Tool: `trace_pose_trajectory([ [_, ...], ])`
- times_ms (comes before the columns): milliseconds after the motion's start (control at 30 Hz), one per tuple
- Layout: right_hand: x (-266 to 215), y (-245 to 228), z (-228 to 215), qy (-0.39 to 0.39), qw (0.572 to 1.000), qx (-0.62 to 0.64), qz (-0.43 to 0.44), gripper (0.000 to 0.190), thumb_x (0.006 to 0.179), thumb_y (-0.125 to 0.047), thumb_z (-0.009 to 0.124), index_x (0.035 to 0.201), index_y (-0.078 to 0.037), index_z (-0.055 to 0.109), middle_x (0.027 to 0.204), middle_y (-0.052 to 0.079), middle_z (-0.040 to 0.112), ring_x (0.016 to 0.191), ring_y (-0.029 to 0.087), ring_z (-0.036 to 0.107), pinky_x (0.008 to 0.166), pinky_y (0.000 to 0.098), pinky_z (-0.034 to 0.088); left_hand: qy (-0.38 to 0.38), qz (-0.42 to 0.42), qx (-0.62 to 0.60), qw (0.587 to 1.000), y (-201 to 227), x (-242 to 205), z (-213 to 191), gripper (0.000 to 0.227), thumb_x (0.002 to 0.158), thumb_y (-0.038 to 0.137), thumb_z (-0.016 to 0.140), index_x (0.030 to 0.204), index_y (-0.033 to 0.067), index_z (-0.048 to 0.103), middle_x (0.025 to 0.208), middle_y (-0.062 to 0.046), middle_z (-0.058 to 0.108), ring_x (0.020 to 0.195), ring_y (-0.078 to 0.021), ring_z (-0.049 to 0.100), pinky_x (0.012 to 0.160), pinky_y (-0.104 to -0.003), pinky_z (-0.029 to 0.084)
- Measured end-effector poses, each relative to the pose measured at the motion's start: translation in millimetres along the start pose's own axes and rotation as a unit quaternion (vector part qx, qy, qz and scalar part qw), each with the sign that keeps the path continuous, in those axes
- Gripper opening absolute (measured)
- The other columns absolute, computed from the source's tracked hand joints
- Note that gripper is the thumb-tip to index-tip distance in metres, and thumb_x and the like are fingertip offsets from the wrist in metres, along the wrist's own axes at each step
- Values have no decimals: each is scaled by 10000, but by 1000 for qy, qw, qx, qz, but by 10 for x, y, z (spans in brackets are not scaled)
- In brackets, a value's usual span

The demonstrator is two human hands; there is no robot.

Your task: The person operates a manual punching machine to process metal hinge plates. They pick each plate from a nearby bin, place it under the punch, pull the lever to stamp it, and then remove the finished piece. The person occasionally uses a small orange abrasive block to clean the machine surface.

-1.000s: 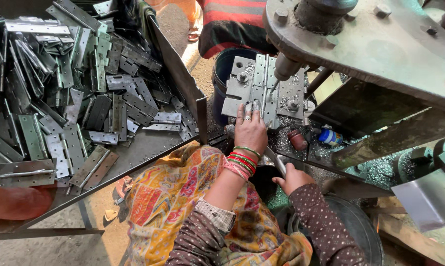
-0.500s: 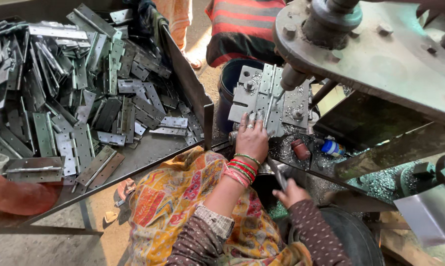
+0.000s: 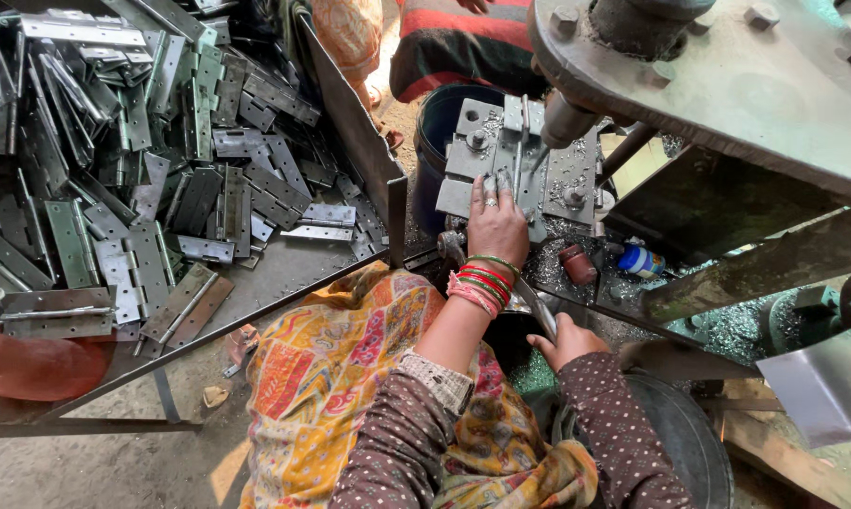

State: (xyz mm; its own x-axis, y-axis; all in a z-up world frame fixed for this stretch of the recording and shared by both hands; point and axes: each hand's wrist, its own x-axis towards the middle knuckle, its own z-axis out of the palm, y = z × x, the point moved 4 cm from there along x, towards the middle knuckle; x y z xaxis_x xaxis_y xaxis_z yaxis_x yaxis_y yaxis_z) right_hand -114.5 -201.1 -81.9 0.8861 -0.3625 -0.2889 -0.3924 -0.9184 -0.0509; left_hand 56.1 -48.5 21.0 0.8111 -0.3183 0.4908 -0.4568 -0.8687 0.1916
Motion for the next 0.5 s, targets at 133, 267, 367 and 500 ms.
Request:
trace_pose_trajectory([
  [133, -28, 103, 670, 0, 996, 87, 27, 565, 838, -587, 682, 1119, -116, 548, 847, 243, 731, 813, 454, 724, 719, 545, 577, 29, 5, 19, 999, -14, 11, -17, 345, 883, 142, 537, 1087, -52, 737, 1238, -212, 671, 1273, -363, 598, 1260, -496, 205],
  [267, 52, 215, 1146, -3, 995, 101, 12, 566, 899, -571, 643, 1196, -112, 499, 860, 259, 722, 805, 473, 713, 700, 563, 569, 22, 8, 2, 1000, -41, 6, 5, 321, 922, 139, 531, 1082, -45, 740, 1238, -211, 666, 1260, -357, 600, 1270, -493, 211],
  [367, 89, 207, 1059, 5, 995, 97, -12, 656, 826, -570, 695, 1217, -88, 486, 864, 266, 719, 814, 469, 715, 710, 549, 579, 17, 17, -8, 1000, -55, -57, -3, 315, 908, 138, 534, 1064, -40, 743, 1245, -203, 660, 1258, -349, 600, 1269, -489, 217],
  [500, 171, 175, 404, -9, 999, 36, -3, 676, 811, -646, 712, 1145, -84, 540, 895, 243, 730, 872, 440, 724, 774, 524, 580, -3, 18, -13, 1000, -69, 15, 19, 308, 912, 141, 531, 1053, -24, 750, 1230, -189, 659, 1270, -356, 588, 1259, -498, 216],
])
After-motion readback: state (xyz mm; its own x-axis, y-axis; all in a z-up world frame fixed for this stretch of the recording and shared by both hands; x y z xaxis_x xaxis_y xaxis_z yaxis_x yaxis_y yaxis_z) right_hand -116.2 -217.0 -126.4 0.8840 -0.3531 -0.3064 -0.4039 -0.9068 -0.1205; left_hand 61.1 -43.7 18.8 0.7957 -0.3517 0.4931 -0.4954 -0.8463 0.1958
